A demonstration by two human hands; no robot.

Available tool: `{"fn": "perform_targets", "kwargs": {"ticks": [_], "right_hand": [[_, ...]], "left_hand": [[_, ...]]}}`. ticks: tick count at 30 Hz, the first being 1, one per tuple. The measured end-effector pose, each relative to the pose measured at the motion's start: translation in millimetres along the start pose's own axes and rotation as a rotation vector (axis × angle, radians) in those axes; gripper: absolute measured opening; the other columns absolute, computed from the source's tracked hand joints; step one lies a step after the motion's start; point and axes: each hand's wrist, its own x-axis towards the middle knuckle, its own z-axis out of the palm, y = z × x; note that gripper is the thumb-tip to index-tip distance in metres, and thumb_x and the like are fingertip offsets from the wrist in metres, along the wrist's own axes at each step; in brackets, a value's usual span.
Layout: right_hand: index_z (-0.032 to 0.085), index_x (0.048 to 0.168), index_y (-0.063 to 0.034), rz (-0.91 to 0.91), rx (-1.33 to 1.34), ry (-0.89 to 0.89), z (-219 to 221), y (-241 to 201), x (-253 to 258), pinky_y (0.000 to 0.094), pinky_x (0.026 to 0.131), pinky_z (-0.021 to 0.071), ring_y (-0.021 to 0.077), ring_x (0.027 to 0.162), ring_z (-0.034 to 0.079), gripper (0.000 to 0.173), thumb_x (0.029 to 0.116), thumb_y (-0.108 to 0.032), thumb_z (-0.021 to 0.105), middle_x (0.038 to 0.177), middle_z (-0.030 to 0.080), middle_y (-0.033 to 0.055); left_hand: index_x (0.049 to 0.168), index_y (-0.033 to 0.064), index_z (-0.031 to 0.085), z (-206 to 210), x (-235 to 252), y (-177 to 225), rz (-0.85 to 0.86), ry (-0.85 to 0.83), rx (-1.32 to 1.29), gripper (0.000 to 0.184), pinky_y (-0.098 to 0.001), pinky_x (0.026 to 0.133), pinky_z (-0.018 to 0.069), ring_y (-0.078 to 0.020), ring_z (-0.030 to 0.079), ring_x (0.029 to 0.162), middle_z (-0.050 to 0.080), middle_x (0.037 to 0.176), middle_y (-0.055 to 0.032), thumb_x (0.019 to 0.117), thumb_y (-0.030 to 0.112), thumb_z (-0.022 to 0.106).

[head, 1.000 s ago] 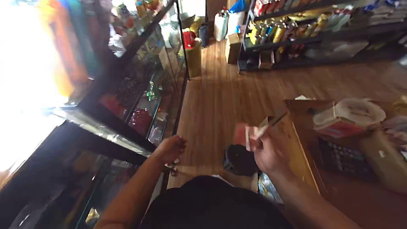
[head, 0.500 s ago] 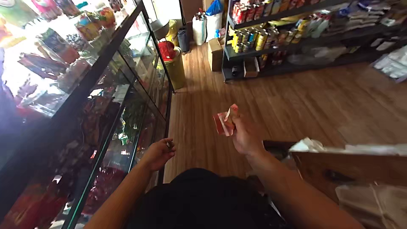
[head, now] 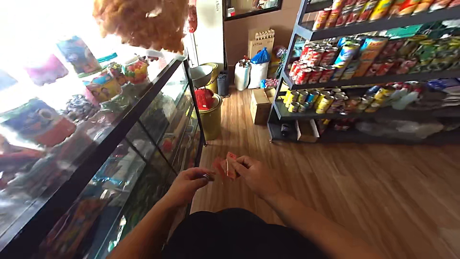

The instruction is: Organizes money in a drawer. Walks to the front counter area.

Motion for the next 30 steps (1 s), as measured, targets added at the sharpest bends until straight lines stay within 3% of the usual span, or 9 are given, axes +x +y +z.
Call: {"fn": "perform_targets", "kwargs": {"ticks": [3,6,11,14,17,21,25,28,30], "right_hand": [[0.068,0.103,0.0034,-0.114,-0.184,0.029,-19,-3,65,0.0203,0.072,0.0534,0.0014,0.074,0.061,0.024,0.1017,-0.019,0.06,0.086,0.066,0.0035],[0.071,0.101,0.0031,-0.227,-0.334,0.107,-34,4,121,0.0207,0.072,0.0524,0.0031,0.075,0.062,0.032,0.1011,-0.027,0.062,0.088,0.068,0.0075],[0.074,0.101,0.0028,-0.402,-0.452,0.068,-65,16,223,0.0266,0.076,0.057,0.0112,0.08,0.069,0.029,0.0973,-0.025,0.066,0.091,0.073,0.0122],[0.076,0.099,-0.0008,-0.391,-0.404,-0.08,-86,13,291,0.0238,0.075,0.0562,0.0059,0.079,0.068,0.026,0.0976,-0.024,0.063,0.091,0.074,0.0068],[0.076,0.096,-0.0045,-0.326,-0.227,-0.282,-101,12,364,0.0206,0.075,0.0576,0.0001,0.078,0.068,0.025,0.0997,-0.023,0.06,0.085,0.074,-0.0022],[0.076,0.091,-0.0024,-0.373,-0.11,-0.475,-112,19,449,0.0224,0.08,0.0598,0.0004,0.079,0.07,0.033,0.103,-0.021,0.052,0.084,0.075,-0.0032],[0.076,0.084,-0.008,-0.406,0.04,-0.591,-106,40,513,0.0255,0.078,0.0616,0.0034,0.076,0.072,0.038,0.1048,-0.025,0.049,0.081,0.076,-0.0059],[0.077,0.083,-0.0138,-0.441,0.139,-0.678,-88,50,547,0.0253,0.076,0.0613,0.0037,0.075,0.071,0.041,0.1063,-0.032,0.049,0.08,0.076,-0.008],[0.078,0.084,-0.0151,-0.513,0.161,-0.73,-74,51,565,0.0241,0.076,0.061,0.0028,0.077,0.071,0.041,0.1064,-0.034,0.05,0.082,0.076,-0.008]], "left_hand": [[0.112,0.0034,0.073,-1,82,23,0.091,-0.194,0.19,0.021,-0.024,0.089,0.0569,-0.0025,0.068,0.098,0.073,0.111,0.001,0.0948,0.004,0.062],[0.111,0.0019,0.072,1,154,35,0.097,-0.255,0.192,0.02,-0.0226,0.086,0.0563,-0.0006,0.067,0.093,0.073,0.105,0.0026,0.0943,0.0,0.061],[0.116,-0.0012,0.07,-2,255,37,0.091,-0.145,0.182,0.021,-0.0248,0.089,0.0567,-0.0037,0.069,0.094,0.073,0.105,-0.002,0.0976,0.001,0.061],[0.119,-0.0018,0.069,-18,304,39,0.118,-0.014,0.268,0.023,-0.0269,0.089,0.0579,-0.0061,0.07,0.094,0.073,0.108,-0.0054,0.0988,0.003,0.059],[0.12,-0.0009,0.069,-36,342,53,0.107,0.199,0.311,0.024,-0.026,0.087,0.058,-0.0053,0.069,0.092,0.073,0.107,-0.0049,0.0989,0.004,0.059],[0.116,0.002,0.072,-67,367,96,0.243,0.558,0.43,0.021,-0.028,0.084,0.0598,-0.0062,0.07,0.089,0.075,0.102,-0.0023,0.0999,0.004,0.059],[0.117,0.0067,0.073,-110,364,174,0.391,1.072,0.846,0.021,-0.0297,0.09,0.0599,-0.0061,0.07,0.097,0.074,0.108,-0.0024,0.0991,0.009,0.063],[0.124,0.0099,0.072,-141,363,244,0.323,1.37,1.232,0.028,-0.0343,0.099,0.0533,-0.0094,0.068,0.108,0.073,0.117,-0.0065,0.1026,0.021,0.057],[0.117,0.0104,0.072,-178,368,287,0.22,1.497,1.437,0.029,-0.0399,0.096,0.0539,-0.0143,0.069,0.103,0.073,0.109,-0.0071,0.1041,0.025,0.052]]}}
